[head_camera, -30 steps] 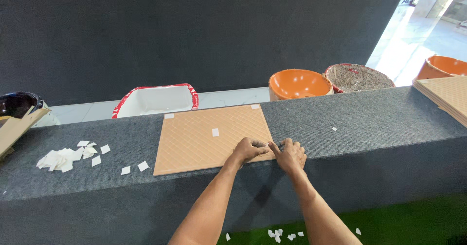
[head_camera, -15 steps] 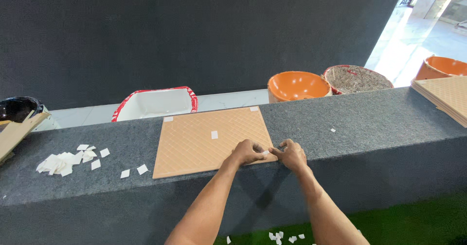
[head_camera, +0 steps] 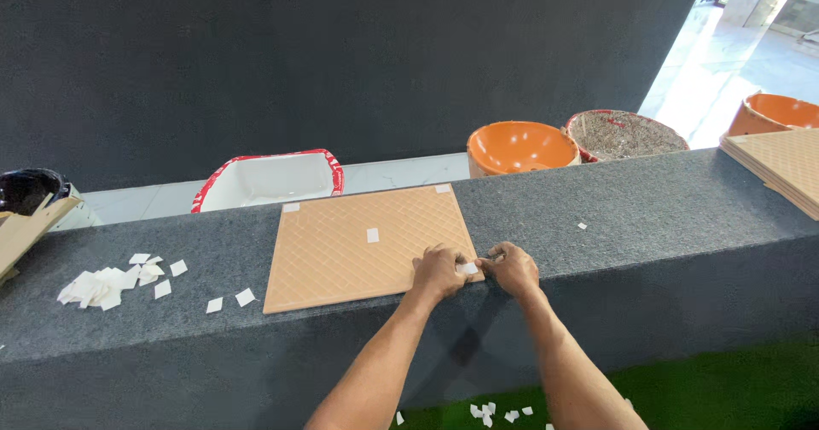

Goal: The person picks up small white adhesive squares and sticks them onto the back of a large ceramic tile by hand.

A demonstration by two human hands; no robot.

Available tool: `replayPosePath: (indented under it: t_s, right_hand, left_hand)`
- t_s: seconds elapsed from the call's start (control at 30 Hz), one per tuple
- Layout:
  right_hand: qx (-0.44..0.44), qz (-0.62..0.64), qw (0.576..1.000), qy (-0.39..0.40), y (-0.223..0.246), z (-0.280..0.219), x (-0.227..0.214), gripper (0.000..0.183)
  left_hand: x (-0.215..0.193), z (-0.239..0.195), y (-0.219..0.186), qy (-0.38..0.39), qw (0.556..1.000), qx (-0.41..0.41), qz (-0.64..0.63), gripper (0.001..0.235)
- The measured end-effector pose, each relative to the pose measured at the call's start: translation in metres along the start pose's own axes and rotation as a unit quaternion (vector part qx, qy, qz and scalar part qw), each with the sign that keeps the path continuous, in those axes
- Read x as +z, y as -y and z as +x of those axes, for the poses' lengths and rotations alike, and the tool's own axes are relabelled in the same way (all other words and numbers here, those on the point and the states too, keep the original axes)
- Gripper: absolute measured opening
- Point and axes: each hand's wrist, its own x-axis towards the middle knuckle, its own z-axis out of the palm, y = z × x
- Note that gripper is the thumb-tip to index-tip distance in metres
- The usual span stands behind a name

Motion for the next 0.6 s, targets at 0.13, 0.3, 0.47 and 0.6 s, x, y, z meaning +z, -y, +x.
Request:
replayPosePath:
  t_s: [0.13,0.3,0.47,0.6]
  right_hand:
    - [0.003,-0.004,1.0,-0.003,-0.008,0.013,0.006,0.042]
    - [0.0,-0.003,1.0,0.001,0.001,0.001,-0.003,0.036]
    - [-0.004,-0.003,1.0,-0.01,-0.002,0.004,0.001,0.035]
    - [0.005,-0.004,1.0,-0.012,-0.003,0.009,0.002,0.038]
  left_hand:
    - [0.005,0.004,0.003,-0.006,1.0,-0.001,-0.011,0.029]
    - [-0.015,-0.017,-0.012,-0.034,0.999,0.019,-0.016,0.027]
    - [-0.016,-0.018,-0.012,-0.039,0.999,0.024,-0.015,0.028]
    - [-0.022,-0.022,-0.015,-0.035,0.999,0.014,-0.018,0.028]
